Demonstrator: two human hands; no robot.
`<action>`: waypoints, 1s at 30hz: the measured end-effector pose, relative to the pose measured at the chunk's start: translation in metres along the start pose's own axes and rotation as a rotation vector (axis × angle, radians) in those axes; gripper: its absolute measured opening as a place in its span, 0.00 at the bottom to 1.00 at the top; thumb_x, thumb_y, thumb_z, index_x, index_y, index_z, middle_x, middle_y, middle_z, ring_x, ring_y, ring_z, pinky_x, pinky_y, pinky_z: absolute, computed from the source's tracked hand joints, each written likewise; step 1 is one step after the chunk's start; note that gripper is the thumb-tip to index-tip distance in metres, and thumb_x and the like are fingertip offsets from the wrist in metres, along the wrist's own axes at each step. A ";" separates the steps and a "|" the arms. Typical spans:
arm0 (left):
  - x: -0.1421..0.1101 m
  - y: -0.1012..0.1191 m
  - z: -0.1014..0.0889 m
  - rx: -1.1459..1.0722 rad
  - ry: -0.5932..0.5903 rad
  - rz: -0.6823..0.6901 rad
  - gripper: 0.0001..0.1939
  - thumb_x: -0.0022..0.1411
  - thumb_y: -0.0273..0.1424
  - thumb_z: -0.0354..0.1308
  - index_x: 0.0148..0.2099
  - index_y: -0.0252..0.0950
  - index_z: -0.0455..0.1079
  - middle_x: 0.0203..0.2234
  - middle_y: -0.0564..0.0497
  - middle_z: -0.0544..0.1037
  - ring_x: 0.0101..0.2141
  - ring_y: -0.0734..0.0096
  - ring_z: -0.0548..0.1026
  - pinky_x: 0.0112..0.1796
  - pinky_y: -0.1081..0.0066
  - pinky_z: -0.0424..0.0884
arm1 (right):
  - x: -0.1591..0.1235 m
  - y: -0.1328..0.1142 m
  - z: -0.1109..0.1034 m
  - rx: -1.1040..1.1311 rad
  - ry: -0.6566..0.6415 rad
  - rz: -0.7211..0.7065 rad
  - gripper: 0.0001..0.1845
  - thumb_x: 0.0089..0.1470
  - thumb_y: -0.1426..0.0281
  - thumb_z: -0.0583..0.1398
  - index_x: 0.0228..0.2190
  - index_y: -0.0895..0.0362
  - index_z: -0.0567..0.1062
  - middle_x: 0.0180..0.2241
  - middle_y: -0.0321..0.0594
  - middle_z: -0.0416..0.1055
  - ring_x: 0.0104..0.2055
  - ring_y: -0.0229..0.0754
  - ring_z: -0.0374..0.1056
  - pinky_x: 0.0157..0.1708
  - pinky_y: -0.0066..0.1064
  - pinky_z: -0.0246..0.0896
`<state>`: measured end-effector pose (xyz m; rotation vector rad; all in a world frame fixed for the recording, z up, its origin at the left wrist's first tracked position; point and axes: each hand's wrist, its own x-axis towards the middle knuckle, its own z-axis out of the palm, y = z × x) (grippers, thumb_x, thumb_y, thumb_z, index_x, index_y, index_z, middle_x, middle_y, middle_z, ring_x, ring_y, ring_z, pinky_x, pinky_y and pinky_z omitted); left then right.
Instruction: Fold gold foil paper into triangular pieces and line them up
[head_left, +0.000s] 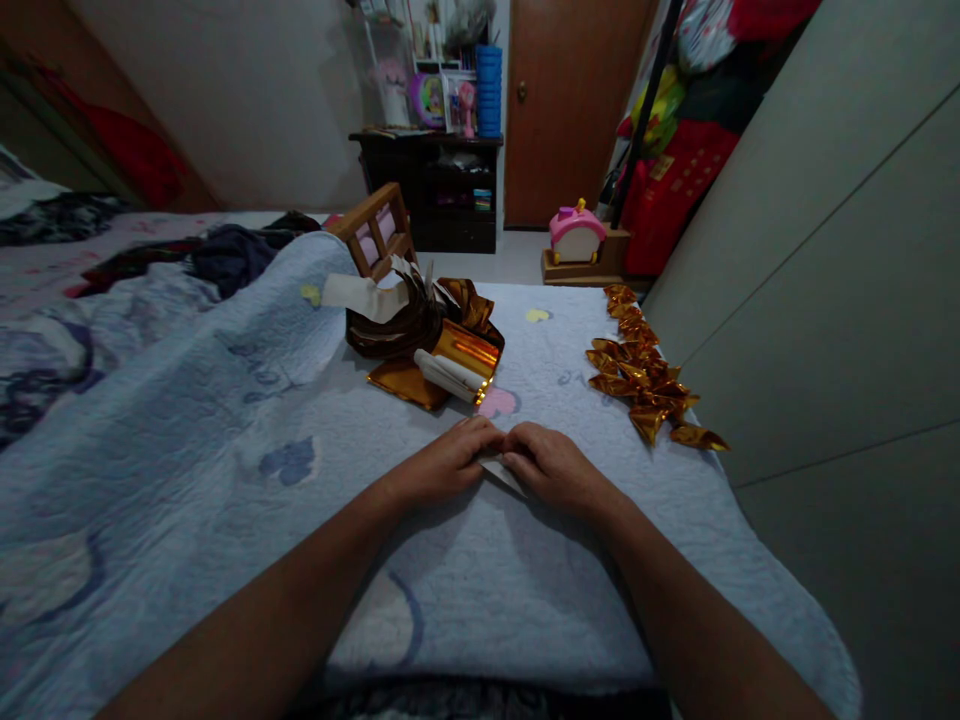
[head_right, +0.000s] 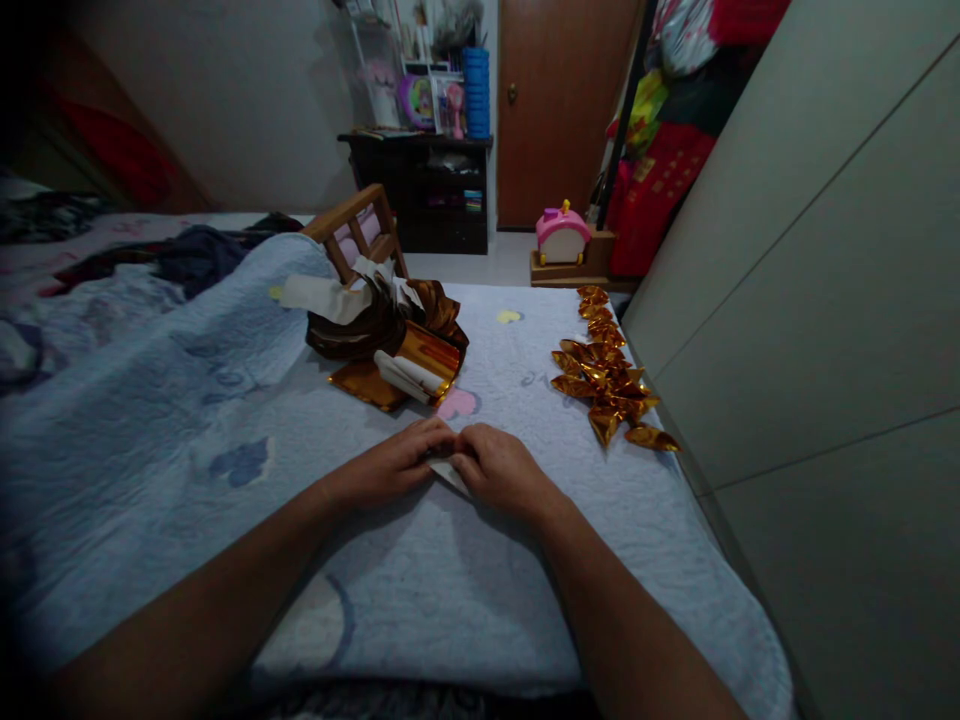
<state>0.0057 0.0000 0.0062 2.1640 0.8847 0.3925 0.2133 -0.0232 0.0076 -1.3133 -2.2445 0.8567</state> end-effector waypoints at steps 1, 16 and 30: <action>0.000 0.000 0.000 -0.005 -0.006 -0.005 0.19 0.53 0.19 0.49 0.46 0.39 0.69 0.42 0.49 0.71 0.48 0.62 0.68 0.52 0.62 0.67 | -0.001 -0.001 0.000 0.004 -0.007 -0.002 0.01 0.60 0.73 0.59 0.34 0.57 0.72 0.33 0.38 0.71 0.35 0.40 0.65 0.37 0.31 0.56; 0.000 -0.010 -0.002 -0.102 0.010 0.059 0.11 0.52 0.19 0.55 0.38 0.36 0.72 0.37 0.51 0.74 0.41 0.67 0.72 0.45 0.69 0.67 | -0.008 -0.007 0.002 -0.162 -0.082 -0.089 0.11 0.49 0.73 0.64 0.33 0.55 0.67 0.35 0.38 0.66 0.38 0.42 0.60 0.37 0.32 0.54; 0.000 -0.010 0.009 0.037 0.176 0.110 0.04 0.60 0.22 0.57 0.35 0.35 0.72 0.31 0.51 0.75 0.36 0.69 0.72 0.39 0.71 0.66 | -0.006 0.008 0.005 -0.232 0.050 -0.076 0.15 0.48 0.87 0.54 0.32 0.56 0.69 0.35 0.40 0.67 0.40 0.44 0.60 0.40 0.33 0.54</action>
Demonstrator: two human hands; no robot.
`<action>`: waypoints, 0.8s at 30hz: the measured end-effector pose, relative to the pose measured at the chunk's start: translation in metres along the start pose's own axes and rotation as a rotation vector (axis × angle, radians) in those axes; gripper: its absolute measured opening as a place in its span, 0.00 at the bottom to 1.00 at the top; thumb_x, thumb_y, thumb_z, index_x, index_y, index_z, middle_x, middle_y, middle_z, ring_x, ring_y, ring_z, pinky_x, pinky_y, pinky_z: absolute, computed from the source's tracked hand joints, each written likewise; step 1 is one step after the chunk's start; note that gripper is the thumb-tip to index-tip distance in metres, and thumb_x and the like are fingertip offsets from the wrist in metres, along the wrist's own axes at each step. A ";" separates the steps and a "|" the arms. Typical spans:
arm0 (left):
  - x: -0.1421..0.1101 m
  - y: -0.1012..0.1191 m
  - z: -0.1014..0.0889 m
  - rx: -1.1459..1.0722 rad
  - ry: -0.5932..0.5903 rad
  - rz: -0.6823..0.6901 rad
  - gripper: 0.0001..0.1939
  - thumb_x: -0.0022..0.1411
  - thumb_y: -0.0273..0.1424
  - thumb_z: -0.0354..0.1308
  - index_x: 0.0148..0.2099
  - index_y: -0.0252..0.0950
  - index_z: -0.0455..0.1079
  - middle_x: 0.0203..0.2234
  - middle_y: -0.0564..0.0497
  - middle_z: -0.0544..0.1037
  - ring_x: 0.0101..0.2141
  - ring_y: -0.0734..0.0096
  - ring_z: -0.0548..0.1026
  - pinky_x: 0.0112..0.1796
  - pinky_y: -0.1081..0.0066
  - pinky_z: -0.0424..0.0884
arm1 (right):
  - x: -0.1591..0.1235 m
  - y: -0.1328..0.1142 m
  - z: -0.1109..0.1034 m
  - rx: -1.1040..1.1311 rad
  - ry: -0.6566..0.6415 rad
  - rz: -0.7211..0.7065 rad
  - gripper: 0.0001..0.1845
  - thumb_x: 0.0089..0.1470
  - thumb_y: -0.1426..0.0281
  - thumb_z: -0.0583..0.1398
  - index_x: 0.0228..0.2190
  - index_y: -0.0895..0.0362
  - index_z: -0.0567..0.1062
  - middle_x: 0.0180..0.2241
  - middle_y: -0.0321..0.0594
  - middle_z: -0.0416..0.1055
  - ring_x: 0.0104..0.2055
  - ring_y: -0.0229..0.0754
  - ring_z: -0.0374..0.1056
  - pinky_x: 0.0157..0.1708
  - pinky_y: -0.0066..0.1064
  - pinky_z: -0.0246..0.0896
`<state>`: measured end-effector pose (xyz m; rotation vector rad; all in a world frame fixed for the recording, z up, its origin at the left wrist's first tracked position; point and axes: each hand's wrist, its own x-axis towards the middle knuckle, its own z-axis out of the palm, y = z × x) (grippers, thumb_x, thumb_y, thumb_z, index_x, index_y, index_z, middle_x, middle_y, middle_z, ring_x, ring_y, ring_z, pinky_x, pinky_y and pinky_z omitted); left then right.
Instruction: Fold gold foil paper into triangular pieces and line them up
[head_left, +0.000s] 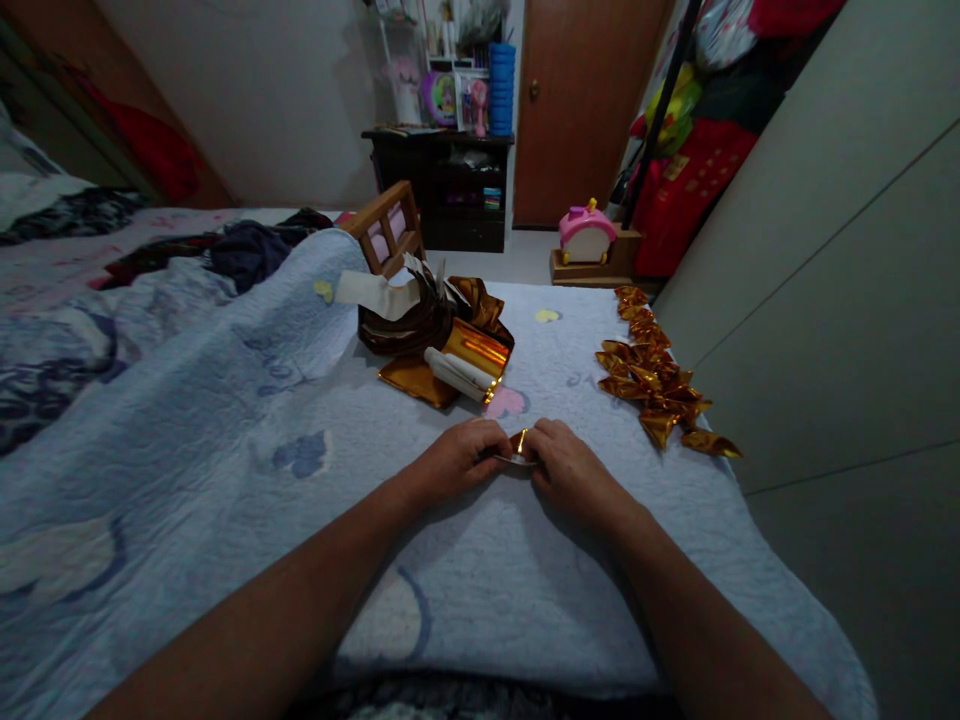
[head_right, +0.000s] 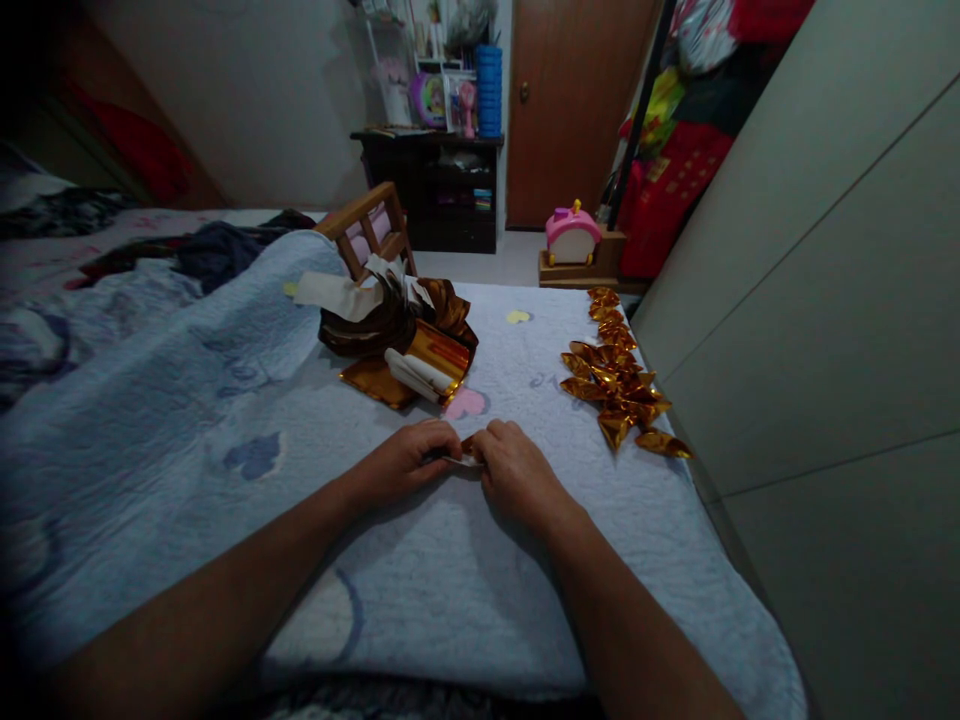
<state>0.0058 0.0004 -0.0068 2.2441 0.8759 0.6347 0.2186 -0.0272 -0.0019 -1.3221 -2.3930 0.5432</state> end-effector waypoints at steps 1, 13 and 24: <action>0.000 0.000 0.001 0.008 0.002 0.013 0.04 0.61 0.22 0.57 0.36 0.35 0.72 0.31 0.51 0.75 0.35 0.69 0.72 0.39 0.71 0.65 | 0.001 0.001 0.000 -0.011 0.018 -0.004 0.15 0.49 0.87 0.54 0.33 0.56 0.70 0.35 0.41 0.68 0.40 0.44 0.60 0.40 0.33 0.55; -0.001 0.011 0.015 -0.004 0.080 0.052 0.10 0.59 0.20 0.57 0.42 0.38 0.70 0.42 0.48 0.72 0.43 0.66 0.72 0.43 0.69 0.70 | 0.008 0.016 0.002 -0.060 0.161 -0.054 0.13 0.55 0.85 0.56 0.31 0.56 0.73 0.34 0.41 0.70 0.39 0.44 0.61 0.39 0.33 0.56; 0.001 0.000 0.014 0.168 0.104 0.023 0.06 0.59 0.20 0.59 0.37 0.36 0.72 0.34 0.49 0.78 0.39 0.64 0.73 0.44 0.65 0.68 | 0.004 0.010 -0.003 -0.056 0.090 -0.042 0.11 0.51 0.83 0.56 0.32 0.57 0.72 0.38 0.45 0.71 0.42 0.45 0.63 0.43 0.35 0.58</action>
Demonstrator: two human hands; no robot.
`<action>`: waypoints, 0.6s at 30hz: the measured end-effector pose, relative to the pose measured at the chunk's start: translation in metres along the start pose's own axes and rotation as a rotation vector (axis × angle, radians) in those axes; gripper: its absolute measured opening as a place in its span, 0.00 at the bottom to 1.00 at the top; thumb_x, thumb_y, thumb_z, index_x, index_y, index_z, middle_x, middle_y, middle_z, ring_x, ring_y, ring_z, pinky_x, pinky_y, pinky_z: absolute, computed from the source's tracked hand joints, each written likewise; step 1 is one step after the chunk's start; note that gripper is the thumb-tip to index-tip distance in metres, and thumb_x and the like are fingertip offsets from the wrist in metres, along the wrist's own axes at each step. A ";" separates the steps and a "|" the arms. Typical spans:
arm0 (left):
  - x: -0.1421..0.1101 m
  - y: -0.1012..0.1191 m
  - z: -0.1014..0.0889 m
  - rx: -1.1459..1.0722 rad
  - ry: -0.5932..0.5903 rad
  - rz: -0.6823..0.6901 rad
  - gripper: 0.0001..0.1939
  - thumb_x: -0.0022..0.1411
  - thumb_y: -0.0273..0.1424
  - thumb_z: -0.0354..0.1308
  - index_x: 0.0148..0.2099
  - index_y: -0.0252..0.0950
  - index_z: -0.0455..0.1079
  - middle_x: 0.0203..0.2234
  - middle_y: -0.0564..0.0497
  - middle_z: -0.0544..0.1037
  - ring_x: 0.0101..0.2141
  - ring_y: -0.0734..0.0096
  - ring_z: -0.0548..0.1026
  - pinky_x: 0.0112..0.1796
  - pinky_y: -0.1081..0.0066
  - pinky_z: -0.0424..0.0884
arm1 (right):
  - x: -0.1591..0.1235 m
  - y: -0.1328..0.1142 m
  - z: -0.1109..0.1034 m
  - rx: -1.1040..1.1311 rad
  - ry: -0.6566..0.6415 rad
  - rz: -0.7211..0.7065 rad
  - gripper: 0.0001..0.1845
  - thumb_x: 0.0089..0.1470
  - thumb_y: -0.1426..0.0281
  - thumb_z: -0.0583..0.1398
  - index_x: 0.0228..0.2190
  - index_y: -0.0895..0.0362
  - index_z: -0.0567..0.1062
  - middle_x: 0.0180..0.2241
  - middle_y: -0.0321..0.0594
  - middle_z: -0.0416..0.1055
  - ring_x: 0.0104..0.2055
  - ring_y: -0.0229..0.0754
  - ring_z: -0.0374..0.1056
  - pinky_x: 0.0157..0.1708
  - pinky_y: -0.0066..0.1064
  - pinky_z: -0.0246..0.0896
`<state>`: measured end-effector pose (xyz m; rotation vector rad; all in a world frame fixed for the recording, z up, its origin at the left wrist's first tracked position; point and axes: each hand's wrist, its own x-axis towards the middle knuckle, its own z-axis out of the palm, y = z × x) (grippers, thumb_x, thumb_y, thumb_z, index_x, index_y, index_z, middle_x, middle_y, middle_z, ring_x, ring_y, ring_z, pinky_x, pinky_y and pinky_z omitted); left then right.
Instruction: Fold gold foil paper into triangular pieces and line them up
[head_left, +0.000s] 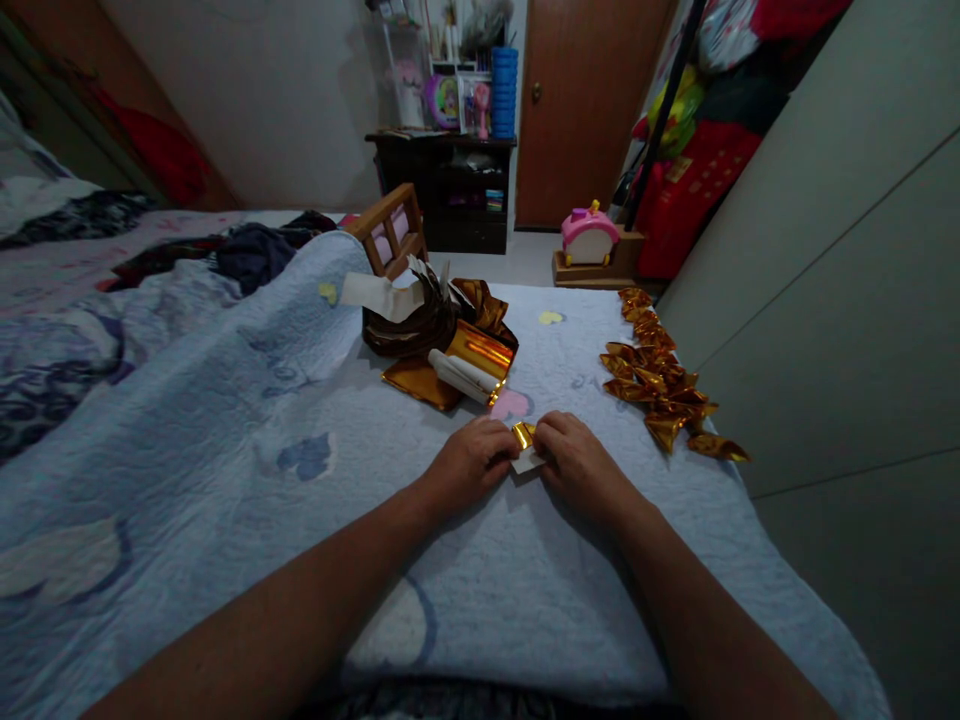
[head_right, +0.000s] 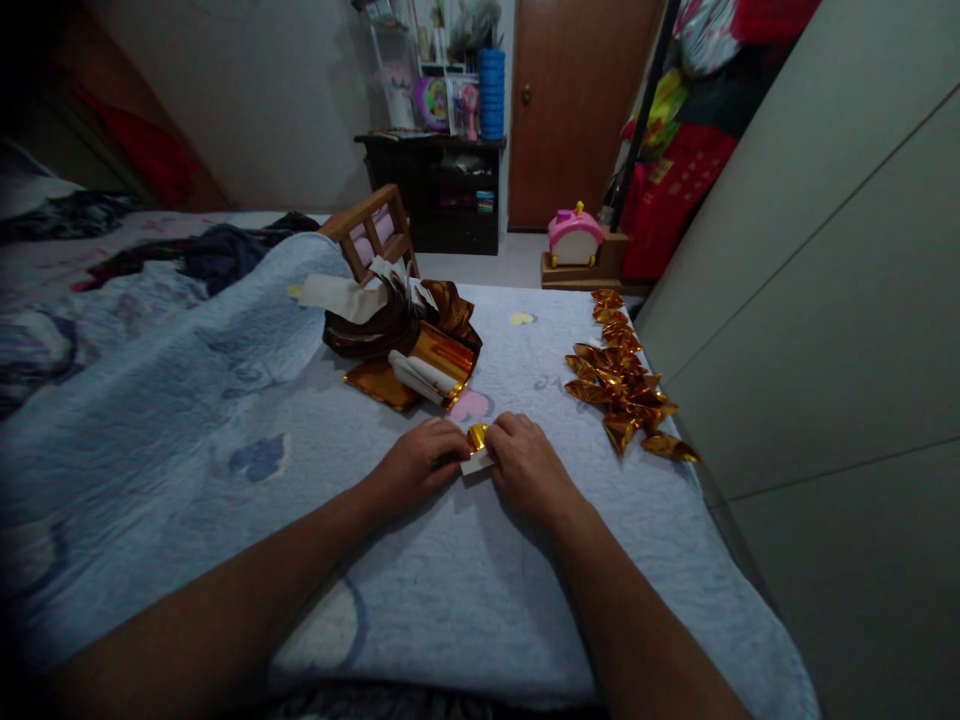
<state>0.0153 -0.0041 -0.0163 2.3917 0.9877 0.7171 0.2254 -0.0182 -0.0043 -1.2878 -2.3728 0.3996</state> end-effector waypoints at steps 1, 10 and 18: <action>0.000 -0.001 0.001 0.004 -0.002 0.016 0.05 0.60 0.21 0.60 0.37 0.36 0.73 0.35 0.49 0.79 0.39 0.64 0.73 0.45 0.65 0.68 | -0.001 -0.003 -0.002 -0.011 -0.021 -0.001 0.10 0.51 0.81 0.57 0.34 0.58 0.73 0.40 0.45 0.71 0.43 0.46 0.63 0.44 0.36 0.58; 0.000 -0.007 0.001 0.005 -0.032 0.038 0.03 0.64 0.26 0.61 0.39 0.37 0.77 0.39 0.47 0.80 0.42 0.63 0.76 0.46 0.64 0.70 | -0.004 -0.021 -0.012 0.005 -0.075 0.038 0.04 0.56 0.68 0.64 0.34 0.56 0.77 0.43 0.47 0.72 0.46 0.50 0.63 0.47 0.41 0.57; 0.001 -0.004 -0.004 -0.123 -0.054 -0.040 0.03 0.62 0.25 0.63 0.35 0.36 0.73 0.36 0.48 0.77 0.40 0.66 0.75 0.43 0.68 0.69 | -0.002 -0.013 -0.006 0.162 -0.088 0.086 0.08 0.63 0.73 0.60 0.33 0.57 0.79 0.38 0.44 0.72 0.43 0.44 0.66 0.46 0.36 0.60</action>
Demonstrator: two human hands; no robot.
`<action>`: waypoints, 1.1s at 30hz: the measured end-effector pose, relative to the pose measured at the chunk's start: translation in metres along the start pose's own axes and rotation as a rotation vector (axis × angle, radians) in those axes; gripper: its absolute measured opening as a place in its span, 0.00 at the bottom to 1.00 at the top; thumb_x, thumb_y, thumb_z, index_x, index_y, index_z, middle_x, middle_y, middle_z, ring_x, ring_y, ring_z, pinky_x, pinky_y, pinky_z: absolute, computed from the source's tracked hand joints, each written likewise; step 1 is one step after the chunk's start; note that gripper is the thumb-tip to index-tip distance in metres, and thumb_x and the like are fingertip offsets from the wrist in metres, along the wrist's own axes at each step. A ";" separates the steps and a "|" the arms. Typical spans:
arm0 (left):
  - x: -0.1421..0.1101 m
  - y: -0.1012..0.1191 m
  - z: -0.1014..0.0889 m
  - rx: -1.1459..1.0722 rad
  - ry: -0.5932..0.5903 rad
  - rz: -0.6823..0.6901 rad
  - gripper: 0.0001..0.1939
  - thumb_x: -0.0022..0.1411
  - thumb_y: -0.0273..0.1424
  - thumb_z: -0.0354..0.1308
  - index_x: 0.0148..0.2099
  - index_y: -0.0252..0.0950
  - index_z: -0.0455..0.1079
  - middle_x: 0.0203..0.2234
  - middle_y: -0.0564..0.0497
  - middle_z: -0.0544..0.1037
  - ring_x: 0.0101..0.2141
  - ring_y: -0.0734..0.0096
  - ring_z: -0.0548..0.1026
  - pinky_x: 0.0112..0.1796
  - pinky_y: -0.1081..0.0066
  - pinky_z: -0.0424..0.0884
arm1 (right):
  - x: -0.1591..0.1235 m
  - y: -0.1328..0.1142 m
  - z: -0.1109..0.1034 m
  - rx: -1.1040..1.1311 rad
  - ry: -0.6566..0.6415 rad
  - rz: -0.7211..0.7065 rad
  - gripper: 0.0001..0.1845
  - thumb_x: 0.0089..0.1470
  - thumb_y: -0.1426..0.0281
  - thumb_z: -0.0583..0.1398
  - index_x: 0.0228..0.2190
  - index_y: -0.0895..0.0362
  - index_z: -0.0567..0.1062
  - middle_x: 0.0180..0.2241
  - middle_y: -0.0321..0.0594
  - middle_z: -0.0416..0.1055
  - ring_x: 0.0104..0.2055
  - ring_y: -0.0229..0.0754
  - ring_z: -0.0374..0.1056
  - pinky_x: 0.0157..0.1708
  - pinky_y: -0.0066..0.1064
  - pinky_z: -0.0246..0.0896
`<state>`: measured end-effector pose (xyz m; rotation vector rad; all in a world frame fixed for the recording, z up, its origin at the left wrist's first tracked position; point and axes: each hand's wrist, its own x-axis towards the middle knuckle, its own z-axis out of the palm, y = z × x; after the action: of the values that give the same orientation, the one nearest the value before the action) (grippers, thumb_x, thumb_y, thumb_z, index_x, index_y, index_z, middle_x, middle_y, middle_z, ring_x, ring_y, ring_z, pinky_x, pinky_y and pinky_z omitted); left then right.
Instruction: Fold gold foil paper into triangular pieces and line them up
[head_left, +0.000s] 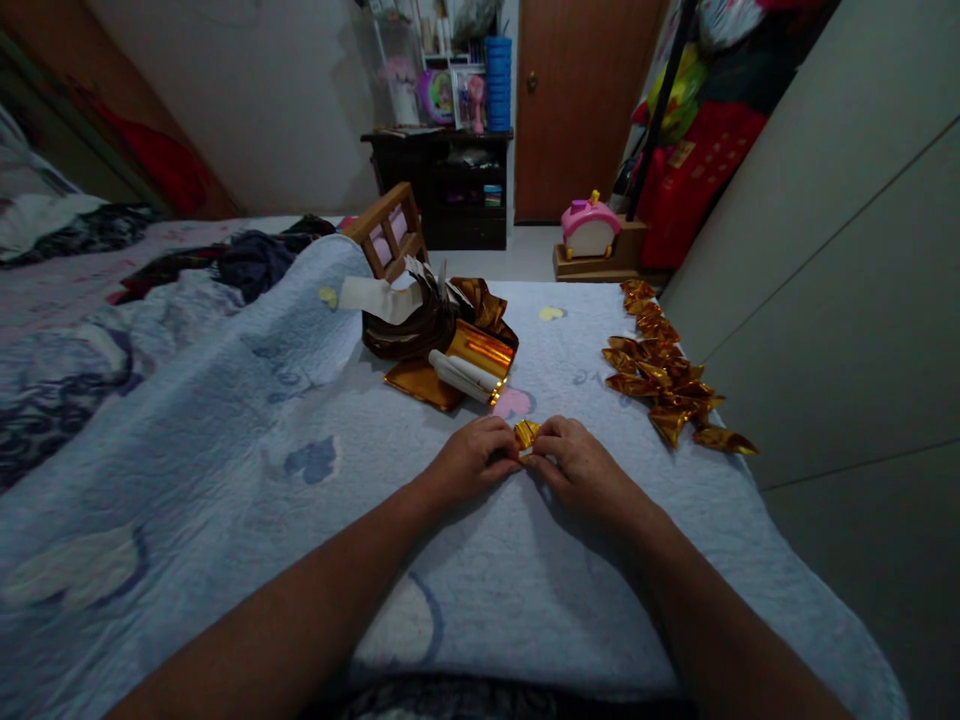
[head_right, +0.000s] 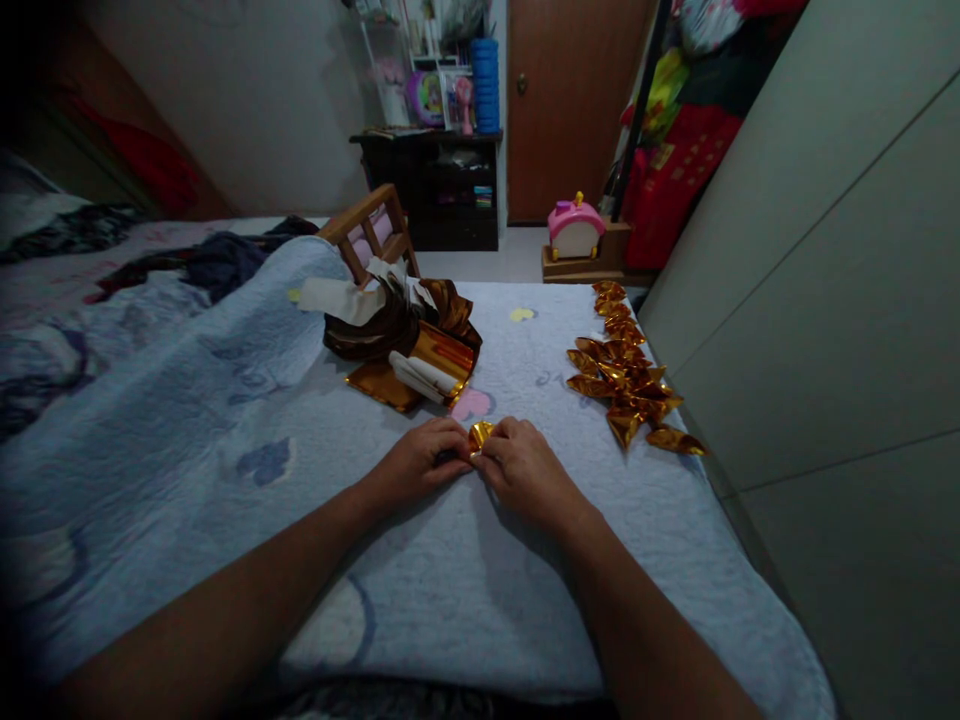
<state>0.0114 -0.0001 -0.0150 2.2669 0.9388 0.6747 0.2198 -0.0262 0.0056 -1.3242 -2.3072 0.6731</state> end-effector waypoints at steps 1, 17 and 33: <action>0.000 0.000 -0.001 -0.009 -0.007 0.001 0.02 0.62 0.25 0.63 0.35 0.35 0.73 0.36 0.48 0.77 0.40 0.66 0.74 0.43 0.68 0.69 | 0.001 0.001 0.002 -0.014 0.005 0.004 0.08 0.63 0.73 0.60 0.32 0.57 0.79 0.38 0.43 0.72 0.43 0.43 0.65 0.45 0.36 0.59; 0.000 0.005 -0.002 -0.019 0.025 -0.026 0.01 0.65 0.26 0.58 0.38 0.36 0.70 0.34 0.49 0.75 0.39 0.65 0.73 0.42 0.67 0.68 | 0.006 0.001 0.017 -0.099 0.122 0.151 0.06 0.57 0.76 0.61 0.28 0.57 0.74 0.35 0.42 0.68 0.40 0.44 0.63 0.42 0.35 0.57; 0.000 0.003 0.000 0.079 0.023 -0.071 0.04 0.65 0.26 0.60 0.41 0.37 0.75 0.38 0.48 0.76 0.42 0.62 0.73 0.44 0.64 0.68 | 0.008 0.004 0.020 -0.108 0.147 0.181 0.08 0.56 0.76 0.62 0.26 0.56 0.72 0.33 0.41 0.66 0.39 0.44 0.63 0.41 0.34 0.56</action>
<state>0.0132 -0.0017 -0.0134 2.2873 1.0688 0.6440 0.2075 -0.0217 -0.0118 -1.5905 -2.1504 0.4931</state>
